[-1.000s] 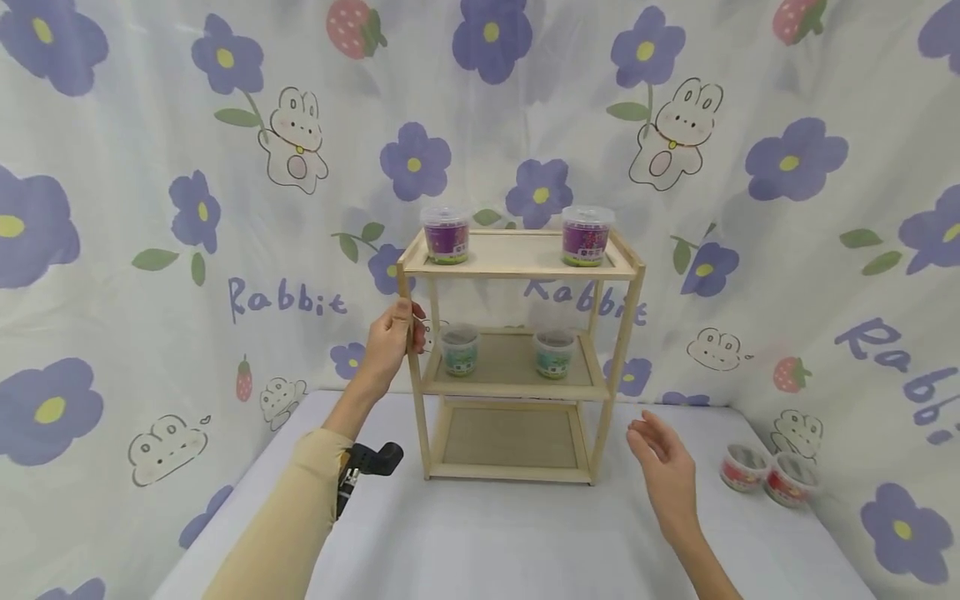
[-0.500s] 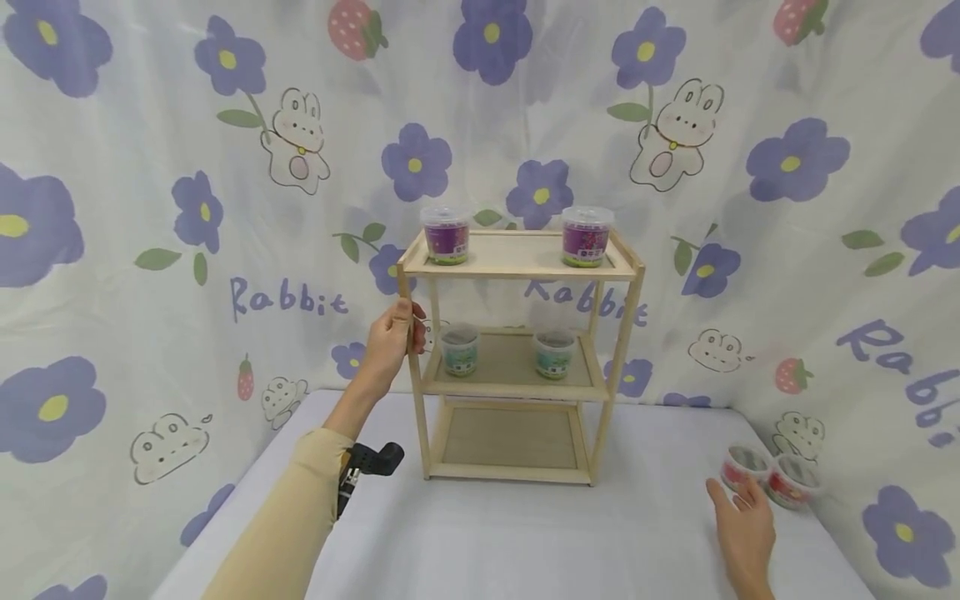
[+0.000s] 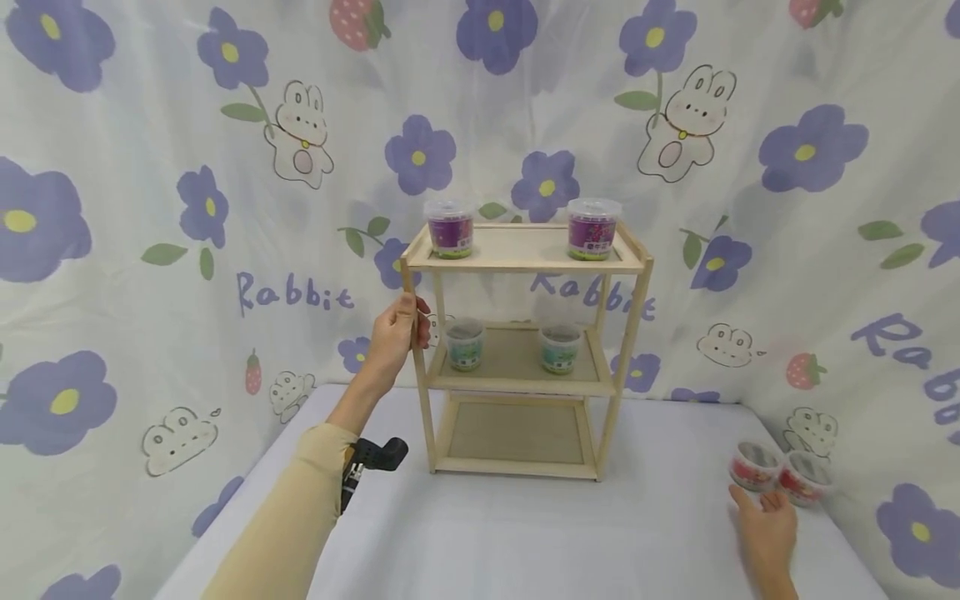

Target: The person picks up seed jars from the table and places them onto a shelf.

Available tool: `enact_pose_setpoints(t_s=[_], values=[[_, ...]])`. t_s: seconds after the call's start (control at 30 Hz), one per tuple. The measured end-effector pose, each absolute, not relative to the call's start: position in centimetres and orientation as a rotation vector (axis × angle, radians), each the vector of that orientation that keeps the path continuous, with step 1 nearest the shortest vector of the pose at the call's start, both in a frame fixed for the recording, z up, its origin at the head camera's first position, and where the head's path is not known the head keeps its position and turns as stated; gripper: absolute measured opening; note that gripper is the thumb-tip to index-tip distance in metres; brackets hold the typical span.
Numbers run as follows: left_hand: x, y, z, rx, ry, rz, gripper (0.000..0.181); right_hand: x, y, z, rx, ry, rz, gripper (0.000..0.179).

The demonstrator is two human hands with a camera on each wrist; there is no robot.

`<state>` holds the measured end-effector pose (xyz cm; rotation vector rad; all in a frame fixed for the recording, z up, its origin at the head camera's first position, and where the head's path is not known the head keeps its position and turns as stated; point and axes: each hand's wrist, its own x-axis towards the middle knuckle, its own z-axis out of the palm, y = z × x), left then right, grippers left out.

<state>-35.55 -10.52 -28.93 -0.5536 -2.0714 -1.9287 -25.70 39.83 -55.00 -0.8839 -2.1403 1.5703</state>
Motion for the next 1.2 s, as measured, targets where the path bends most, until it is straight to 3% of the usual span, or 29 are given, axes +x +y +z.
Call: enact_pose_setpoints(t_s=[0.17,0.37,0.57,1.2], values=[[-35.5,-10.6,-28.8,-0.543,-2.08,-1.925,0.037,-27.0,40.4,-55.2,-0.853,-2.084,1.575,0.084],[-37.0,-10.7,-29.6,-0.556,-2.056,-1.937,0.038,-28.5,41.3,-54.7,-0.825,-2.034,1.423,0.06],[-38.3,-10.3,-30.4,-0.562,-2.04,-1.912,0.041,-29.5,42.3,-54.2,-0.801,-2.096,1.375,0.073],[-38.0,-10.2,-30.8,-0.586,-2.042,-1.867,0.048,-30.2,43.2,-55.8,-0.909,-2.076,1.502,0.078]])
